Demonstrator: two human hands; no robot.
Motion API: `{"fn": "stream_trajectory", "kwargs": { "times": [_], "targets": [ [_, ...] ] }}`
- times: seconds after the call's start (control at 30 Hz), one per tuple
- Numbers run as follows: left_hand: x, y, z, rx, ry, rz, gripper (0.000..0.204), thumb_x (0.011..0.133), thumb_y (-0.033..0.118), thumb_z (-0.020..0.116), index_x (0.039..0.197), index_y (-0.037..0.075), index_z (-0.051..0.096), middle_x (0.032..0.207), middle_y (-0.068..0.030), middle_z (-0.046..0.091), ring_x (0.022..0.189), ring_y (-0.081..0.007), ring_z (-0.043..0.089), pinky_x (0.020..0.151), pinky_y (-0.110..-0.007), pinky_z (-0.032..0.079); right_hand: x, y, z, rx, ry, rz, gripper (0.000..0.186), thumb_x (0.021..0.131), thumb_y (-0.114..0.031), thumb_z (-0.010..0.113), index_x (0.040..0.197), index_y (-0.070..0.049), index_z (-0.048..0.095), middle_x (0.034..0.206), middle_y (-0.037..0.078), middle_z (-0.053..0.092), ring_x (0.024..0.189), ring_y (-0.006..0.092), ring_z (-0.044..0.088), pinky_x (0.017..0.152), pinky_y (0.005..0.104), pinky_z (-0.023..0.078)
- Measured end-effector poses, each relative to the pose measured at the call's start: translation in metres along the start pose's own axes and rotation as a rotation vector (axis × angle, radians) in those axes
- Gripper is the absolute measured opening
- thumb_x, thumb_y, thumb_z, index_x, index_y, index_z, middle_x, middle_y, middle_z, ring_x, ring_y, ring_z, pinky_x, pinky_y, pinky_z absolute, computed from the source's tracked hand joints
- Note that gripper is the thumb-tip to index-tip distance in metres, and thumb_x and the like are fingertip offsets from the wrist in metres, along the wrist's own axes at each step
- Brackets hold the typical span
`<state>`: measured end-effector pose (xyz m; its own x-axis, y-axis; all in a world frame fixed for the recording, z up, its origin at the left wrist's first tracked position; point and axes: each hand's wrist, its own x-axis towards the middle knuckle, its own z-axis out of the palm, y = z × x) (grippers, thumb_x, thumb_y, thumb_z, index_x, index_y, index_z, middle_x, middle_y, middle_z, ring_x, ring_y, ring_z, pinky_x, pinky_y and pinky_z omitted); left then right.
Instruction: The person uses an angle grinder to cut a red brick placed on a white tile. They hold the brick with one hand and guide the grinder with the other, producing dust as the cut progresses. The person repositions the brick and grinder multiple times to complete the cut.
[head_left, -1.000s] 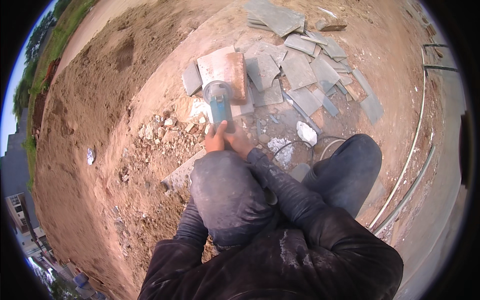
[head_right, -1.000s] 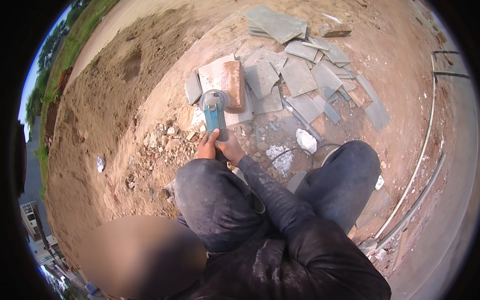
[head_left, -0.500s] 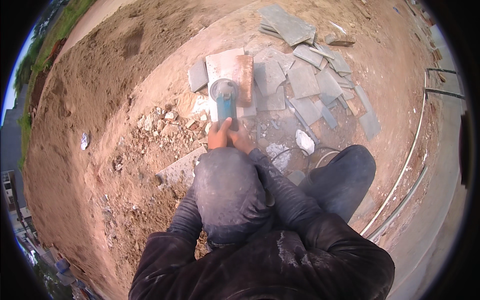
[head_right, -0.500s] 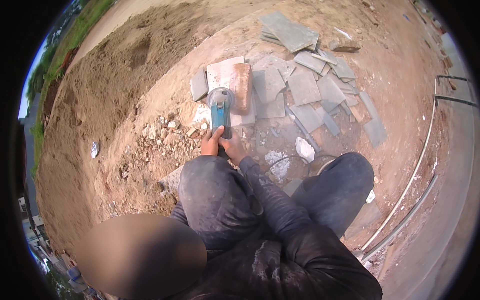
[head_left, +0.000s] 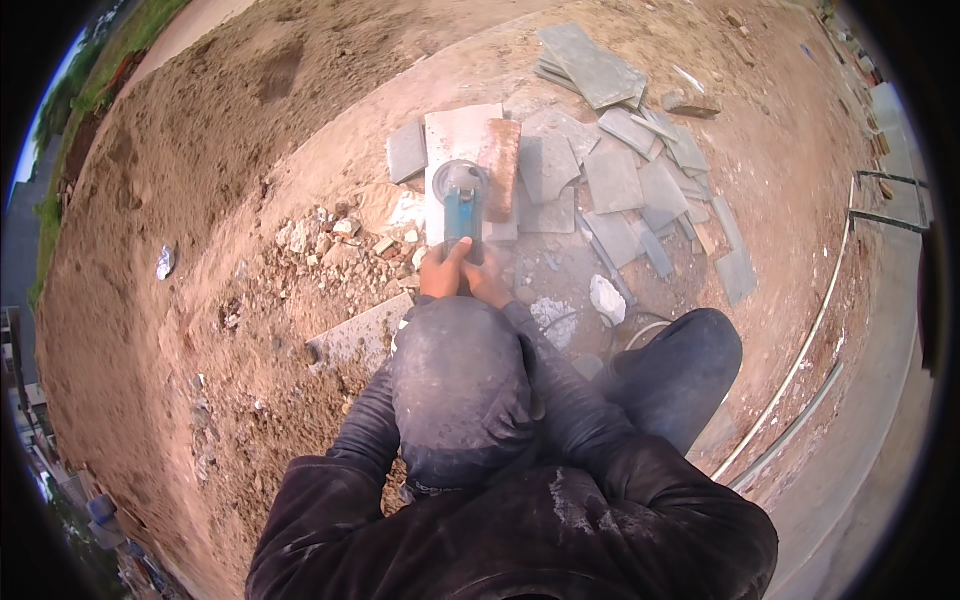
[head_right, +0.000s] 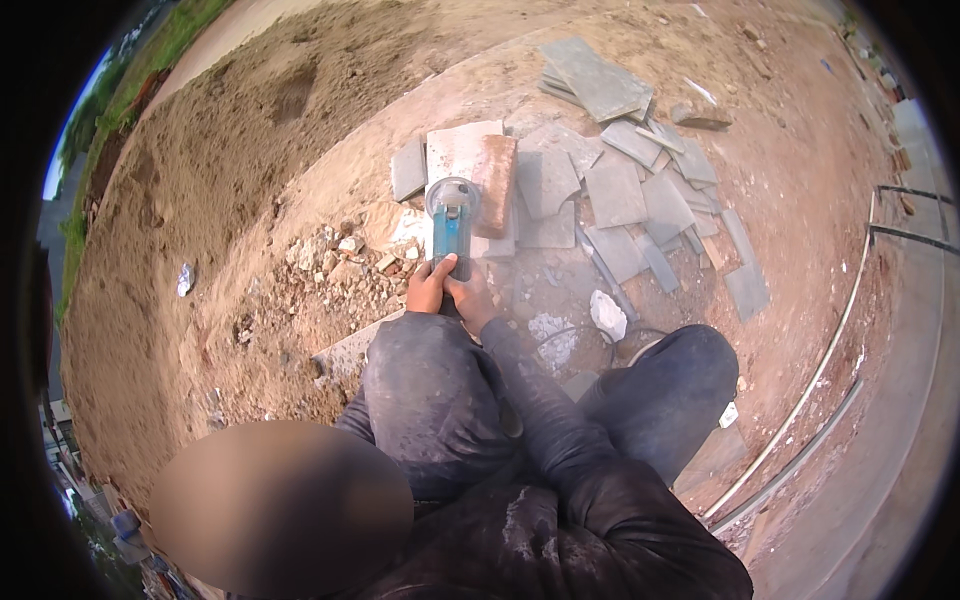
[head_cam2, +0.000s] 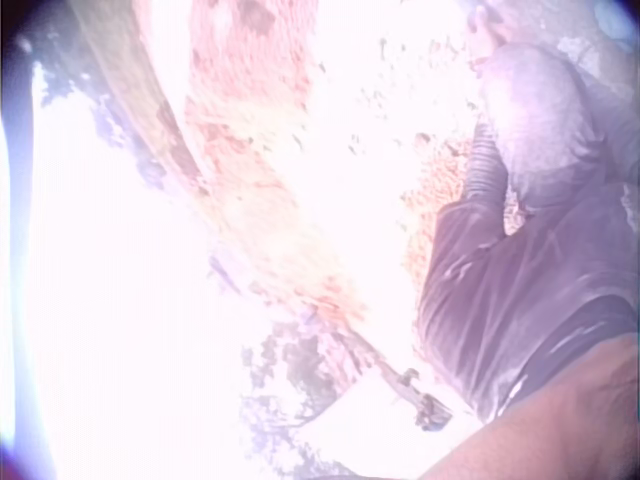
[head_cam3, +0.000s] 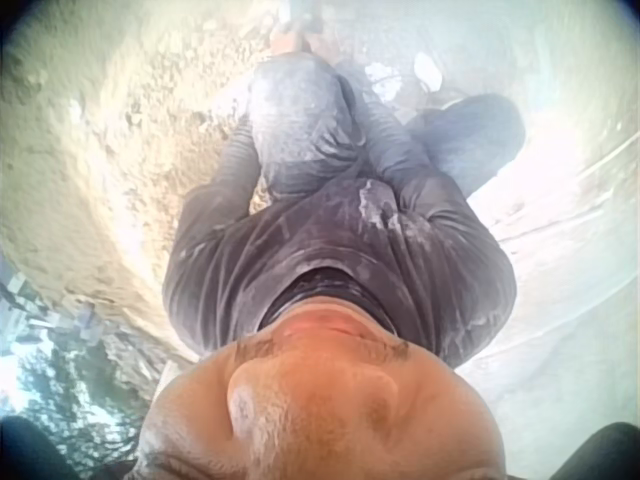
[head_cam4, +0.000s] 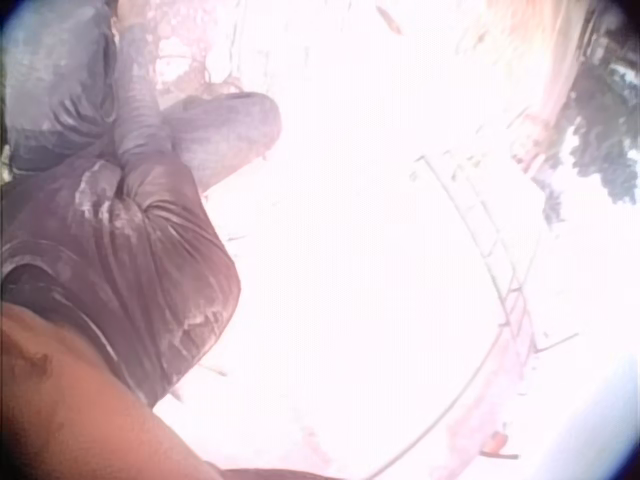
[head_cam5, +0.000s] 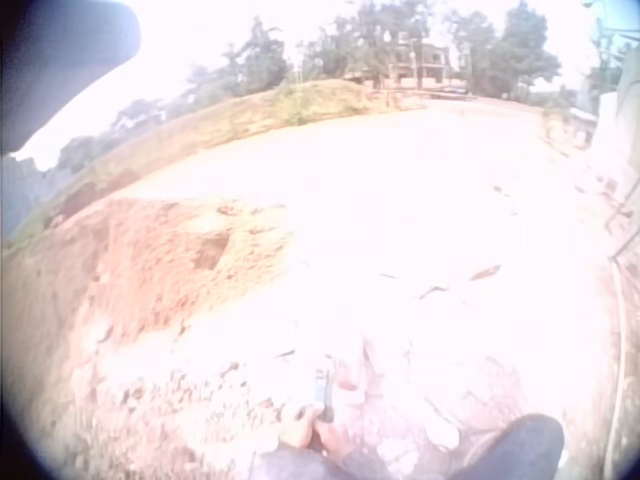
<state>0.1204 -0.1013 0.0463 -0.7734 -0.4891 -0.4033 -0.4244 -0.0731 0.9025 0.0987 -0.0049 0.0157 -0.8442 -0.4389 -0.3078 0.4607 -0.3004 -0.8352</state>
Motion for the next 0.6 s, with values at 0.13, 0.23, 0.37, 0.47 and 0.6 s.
{"fn": "stream_trajectory", "kwargs": {
  "times": [0.13,0.23,0.37,0.47,0.6],
  "targets": [
    [0.013,-0.006,-0.001,0.02,-0.024,0.013,0.048,0.086,0.037,0.069,0.109,-0.005,0.068,0.098,-0.0136,0.071,0.09,-0.0188,0.065,0.081,-0.031,0.049,0.009,0.002,-0.002,0.036,-0.013,-0.047,0.037,0.087,-0.016,0.066,0.12,-0.002,0.056,0.112,0.008,0.062,0.104,0.017,0.059,0.088,0.031,0.048],
    [0.017,-0.007,0.001,0.038,-0.027,0.013,0.05,0.086,0.039,0.069,0.11,-0.005,0.067,0.1,-0.0141,0.071,0.09,-0.0198,0.066,0.082,-0.032,0.049,0.012,0.0,-0.004,-0.017,0.008,-0.054,0.038,0.086,-0.013,0.066,0.12,-0.002,0.055,0.112,0.008,0.062,0.103,0.0173,0.06,0.088,0.0316,0.049],
    [0.027,-0.016,-0.005,0.032,-0.005,0.017,0.051,0.085,0.04,0.07,0.11,-0.004,0.067,0.099,-0.0147,0.071,0.09,-0.0206,0.066,0.083,-0.032,0.05,0.012,-0.01,0.005,-0.036,0.02,0.005,0.038,0.086,-0.012,0.066,0.121,-0.002,0.054,0.113,0.008,0.062,0.104,0.0177,0.06,0.088,0.0319,0.049],
    [0.031,-0.018,-0.005,0.005,-0.016,0.01,0.051,0.086,0.04,0.069,0.109,-0.004,0.067,0.097,-0.0143,0.071,0.089,-0.0204,0.066,0.082,-0.032,0.05,0.013,-0.006,0.007,-0.09,0.057,-0.043,0.036,0.089,-0.021,0.065,0.119,-0.001,0.059,0.109,0.009,0.064,0.1,0.0174,0.06,0.084,0.0309,0.049],
    [0.032,-0.009,0.003,0.002,-0.035,0.004,0.05,0.085,0.04,0.07,0.108,-0.004,0.067,0.095,-0.013,0.071,0.087,-0.0188,0.066,0.08,-0.031,0.049,0.025,0.006,-0.006,-0.049,0.021,-0.095,0.037,0.088,-0.019,0.065,0.119,-0.001,0.058,0.11,0.009,0.064,0.101,0.0177,0.061,0.085,0.0312,0.049]
  ]
}}
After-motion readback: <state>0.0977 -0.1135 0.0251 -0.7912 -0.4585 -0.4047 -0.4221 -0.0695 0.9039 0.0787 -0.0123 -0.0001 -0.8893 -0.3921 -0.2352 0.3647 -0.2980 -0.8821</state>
